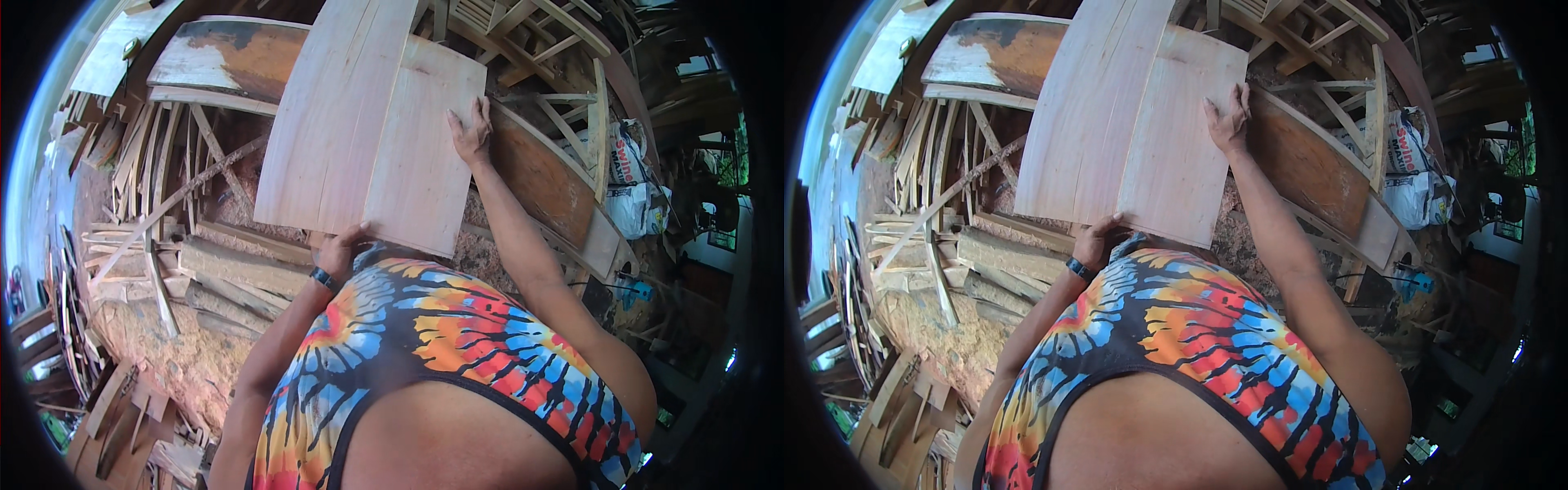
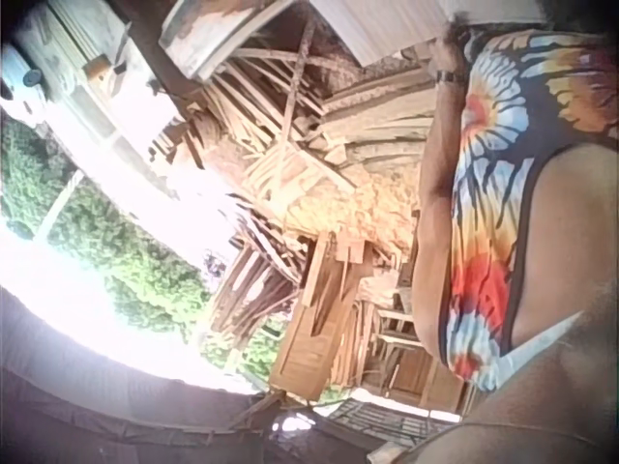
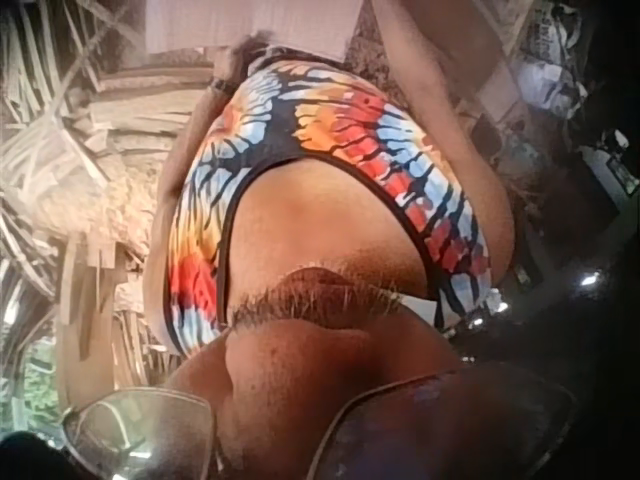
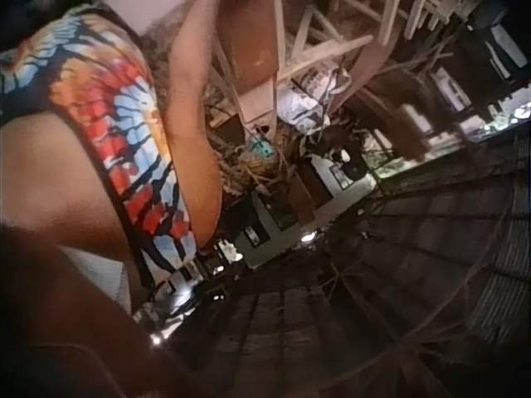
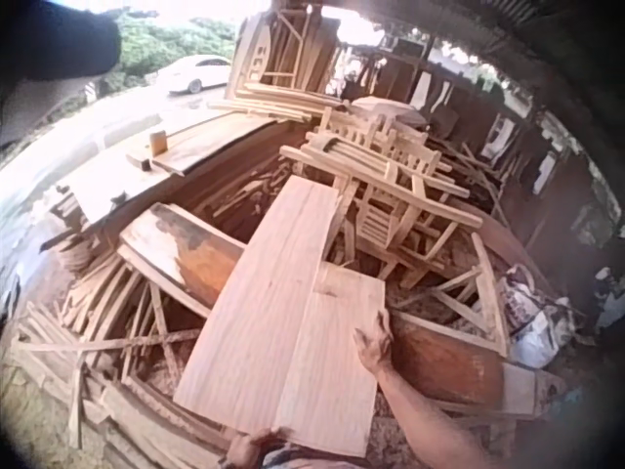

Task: The person picks up, turns over, and moves several wood boards and sheets of plywood within a carpentry workshop.

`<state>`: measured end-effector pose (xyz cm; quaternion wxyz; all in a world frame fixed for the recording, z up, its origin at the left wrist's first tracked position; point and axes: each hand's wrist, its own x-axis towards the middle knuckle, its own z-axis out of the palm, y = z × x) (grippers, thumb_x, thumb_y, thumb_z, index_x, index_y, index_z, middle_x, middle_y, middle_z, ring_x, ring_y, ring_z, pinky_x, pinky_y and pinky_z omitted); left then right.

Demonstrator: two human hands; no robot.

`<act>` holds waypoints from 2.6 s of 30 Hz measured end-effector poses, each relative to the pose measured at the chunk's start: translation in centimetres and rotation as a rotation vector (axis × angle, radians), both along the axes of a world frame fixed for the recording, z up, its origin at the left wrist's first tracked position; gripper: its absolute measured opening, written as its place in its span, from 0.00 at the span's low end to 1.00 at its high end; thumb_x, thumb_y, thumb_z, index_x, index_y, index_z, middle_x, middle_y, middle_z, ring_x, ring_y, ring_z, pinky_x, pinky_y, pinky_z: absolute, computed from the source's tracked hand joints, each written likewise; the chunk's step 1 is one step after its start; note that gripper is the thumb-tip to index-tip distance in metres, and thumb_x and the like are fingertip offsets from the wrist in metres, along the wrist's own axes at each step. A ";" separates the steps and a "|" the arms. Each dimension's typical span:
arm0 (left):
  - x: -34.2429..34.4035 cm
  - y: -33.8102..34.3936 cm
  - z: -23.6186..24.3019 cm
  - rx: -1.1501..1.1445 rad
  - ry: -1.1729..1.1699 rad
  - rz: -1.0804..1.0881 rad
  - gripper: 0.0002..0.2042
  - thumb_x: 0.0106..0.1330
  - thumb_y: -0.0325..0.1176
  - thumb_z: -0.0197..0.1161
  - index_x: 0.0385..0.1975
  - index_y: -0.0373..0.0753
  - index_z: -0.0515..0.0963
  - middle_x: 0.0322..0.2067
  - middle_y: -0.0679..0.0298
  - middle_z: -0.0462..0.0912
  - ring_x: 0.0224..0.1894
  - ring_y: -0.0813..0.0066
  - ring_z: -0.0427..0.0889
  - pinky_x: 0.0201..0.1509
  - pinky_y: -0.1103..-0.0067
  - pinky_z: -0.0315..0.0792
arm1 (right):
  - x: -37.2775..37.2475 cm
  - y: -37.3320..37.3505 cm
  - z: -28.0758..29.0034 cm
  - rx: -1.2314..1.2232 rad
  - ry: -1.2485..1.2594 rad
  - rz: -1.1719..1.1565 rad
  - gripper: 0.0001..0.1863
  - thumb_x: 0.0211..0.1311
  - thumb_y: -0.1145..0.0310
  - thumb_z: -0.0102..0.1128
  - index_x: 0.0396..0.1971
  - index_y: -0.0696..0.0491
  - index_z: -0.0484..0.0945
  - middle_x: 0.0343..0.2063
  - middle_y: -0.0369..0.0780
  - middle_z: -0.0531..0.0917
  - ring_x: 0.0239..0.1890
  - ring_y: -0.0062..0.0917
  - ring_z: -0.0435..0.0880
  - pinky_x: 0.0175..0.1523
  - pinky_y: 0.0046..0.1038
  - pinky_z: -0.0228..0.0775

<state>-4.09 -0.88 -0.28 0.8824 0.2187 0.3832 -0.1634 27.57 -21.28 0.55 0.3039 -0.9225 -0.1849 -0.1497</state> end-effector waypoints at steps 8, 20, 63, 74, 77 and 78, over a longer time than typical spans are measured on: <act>-0.5 -0.1 -1.1 0.084 -0.024 0.013 0.13 0.67 0.38 0.64 0.40 0.33 0.80 0.34 0.55 0.84 0.37 0.64 0.84 0.46 0.70 0.78 | -0.3 0.5 0.7 -0.022 0.062 -0.001 0.43 0.60 0.51 0.64 0.63 0.71 0.62 0.66 0.66 0.58 0.67 0.55 0.64 0.70 0.40 0.59; -0.5 0.0 -0.7 0.296 -0.172 -0.190 0.19 0.72 0.43 0.56 0.47 0.30 0.79 0.40 0.52 0.86 0.43 0.66 0.85 0.50 0.74 0.77 | -0.4 0.0 0.9 -0.015 0.046 0.003 0.42 0.61 0.52 0.63 0.63 0.72 0.63 0.66 0.66 0.57 0.68 0.55 0.63 0.70 0.40 0.59; 31.7 76.0 6.6 2.442 0.196 -0.347 0.35 0.55 0.54 0.70 0.61 0.41 0.72 0.57 0.46 0.73 0.58 0.46 0.72 0.64 0.64 0.68 | -13.9 7.1 9.5 -0.335 0.385 -0.641 0.40 0.60 0.65 0.66 0.70 0.57 0.58 0.70 0.55 0.57 0.73 0.49 0.55 0.74 0.42 0.49; 27.2 56.3 5.3 2.097 -0.651 -0.486 0.38 0.49 0.39 0.76 0.62 0.41 0.67 0.60 0.49 0.69 0.61 0.46 0.70 0.67 0.61 0.64 | -11.4 10.5 9.9 -0.283 0.372 -0.580 0.38 0.61 0.66 0.64 0.69 0.59 0.59 0.70 0.57 0.56 0.72 0.50 0.56 0.74 0.41 0.51; 26.3 58.4 10.1 2.260 -0.436 -0.256 0.40 0.52 0.47 0.76 0.63 0.38 0.65 0.62 0.48 0.67 0.62 0.45 0.67 0.69 0.58 0.59 | -11.8 10.1 10.2 -0.307 0.381 -0.600 0.38 0.61 0.67 0.64 0.69 0.58 0.58 0.71 0.56 0.55 0.73 0.50 0.55 0.74 0.41 0.50; 25.9 61.5 8.9 2.397 -0.120 -0.094 0.42 0.54 0.52 0.73 0.64 0.34 0.64 0.63 0.45 0.67 0.63 0.45 0.66 0.68 0.58 0.60 | -11.8 9.6 10.0 -0.323 0.374 -0.599 0.38 0.61 0.67 0.64 0.70 0.57 0.58 0.71 0.56 0.55 0.73 0.50 0.55 0.74 0.41 0.50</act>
